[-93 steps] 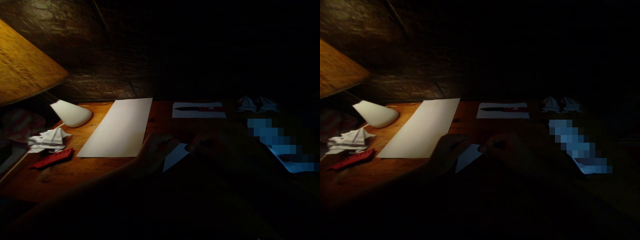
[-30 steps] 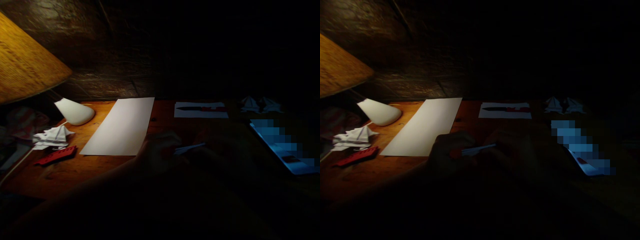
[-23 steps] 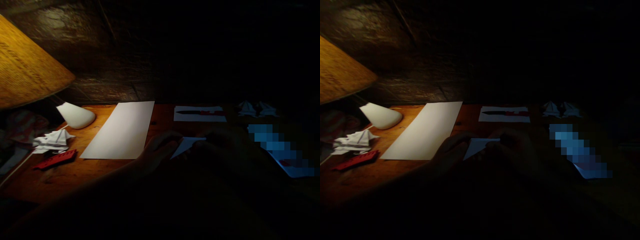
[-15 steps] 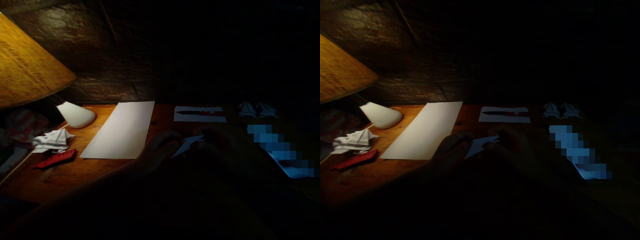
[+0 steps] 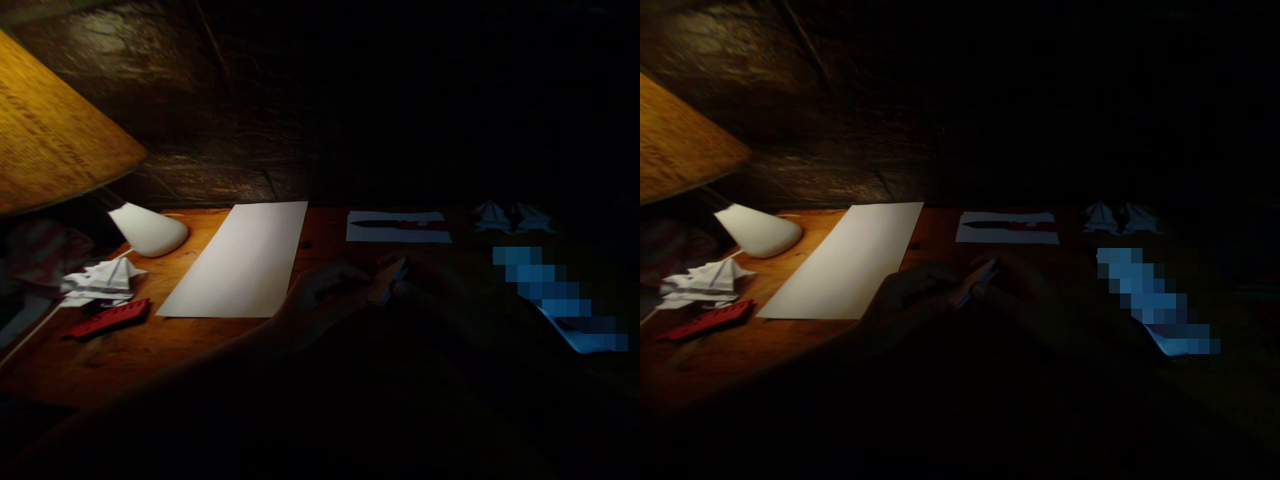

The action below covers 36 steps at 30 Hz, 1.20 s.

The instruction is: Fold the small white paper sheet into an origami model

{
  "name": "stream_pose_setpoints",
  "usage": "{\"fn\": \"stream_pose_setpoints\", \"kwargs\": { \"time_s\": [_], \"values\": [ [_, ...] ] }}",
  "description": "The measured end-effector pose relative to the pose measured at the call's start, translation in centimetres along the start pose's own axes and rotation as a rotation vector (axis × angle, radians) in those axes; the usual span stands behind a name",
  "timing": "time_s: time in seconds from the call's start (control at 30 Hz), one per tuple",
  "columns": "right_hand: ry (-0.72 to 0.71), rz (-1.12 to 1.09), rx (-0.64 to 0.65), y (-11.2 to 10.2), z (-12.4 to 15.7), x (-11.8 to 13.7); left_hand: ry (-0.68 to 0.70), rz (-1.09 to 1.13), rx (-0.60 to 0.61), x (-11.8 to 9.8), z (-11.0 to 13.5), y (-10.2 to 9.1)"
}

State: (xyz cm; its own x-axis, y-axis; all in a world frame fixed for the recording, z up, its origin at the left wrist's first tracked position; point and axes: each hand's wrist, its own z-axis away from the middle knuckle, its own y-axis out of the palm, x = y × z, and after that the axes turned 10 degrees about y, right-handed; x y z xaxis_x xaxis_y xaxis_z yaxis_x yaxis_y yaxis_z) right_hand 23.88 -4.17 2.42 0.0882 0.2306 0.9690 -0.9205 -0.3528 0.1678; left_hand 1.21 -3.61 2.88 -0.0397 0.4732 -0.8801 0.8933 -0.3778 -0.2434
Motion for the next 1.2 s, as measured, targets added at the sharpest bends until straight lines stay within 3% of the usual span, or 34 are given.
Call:
{"fn": "stream_pose_setpoints", "kwargs": {
  "time_s": [0.27,0.37,0.5,0.7,0.83,0.93,1.07,1.2],
  "values": [
    [-0.006,0.122,-0.021,-0.6,0.1,0.2,0.018,-0.131,0.005,0.2,0.0,-0.4],
    [-0.012,0.129,0.005,-0.8,0.1,0.1,0.028,-0.226,-0.081,0.6,0.0,-0.6],
    [-0.044,0.154,0.005,-0.8,-0.1,0.0,0.012,-0.18,-0.152,1.0,-0.1,-0.5],
    [-0.015,0.126,-0.076,-0.6,-0.1,0.0,-0.037,-0.091,-0.101,0.9,0.3,-0.3],
    [-0.065,0.135,-0.087,-0.4,0.2,0.8,0.019,-0.165,-0.092,0.7,0.2,-0.4],
    [-0.143,0.131,-0.064,-0.4,0.3,1.5,0.13,-0.262,-0.039,0.3,-0.1,-0.5],
    [-0.26,0.183,-0.004,-0.3,0.1,2.0,0.445,-0.425,-0.026,-0.1,-0.3,-0.8],
    [-0.327,0.228,-0.041,-0.2,-0.2,1.8,0.684,-0.684,0.0,-0.5,0.2,-1.1]
  ]
}}
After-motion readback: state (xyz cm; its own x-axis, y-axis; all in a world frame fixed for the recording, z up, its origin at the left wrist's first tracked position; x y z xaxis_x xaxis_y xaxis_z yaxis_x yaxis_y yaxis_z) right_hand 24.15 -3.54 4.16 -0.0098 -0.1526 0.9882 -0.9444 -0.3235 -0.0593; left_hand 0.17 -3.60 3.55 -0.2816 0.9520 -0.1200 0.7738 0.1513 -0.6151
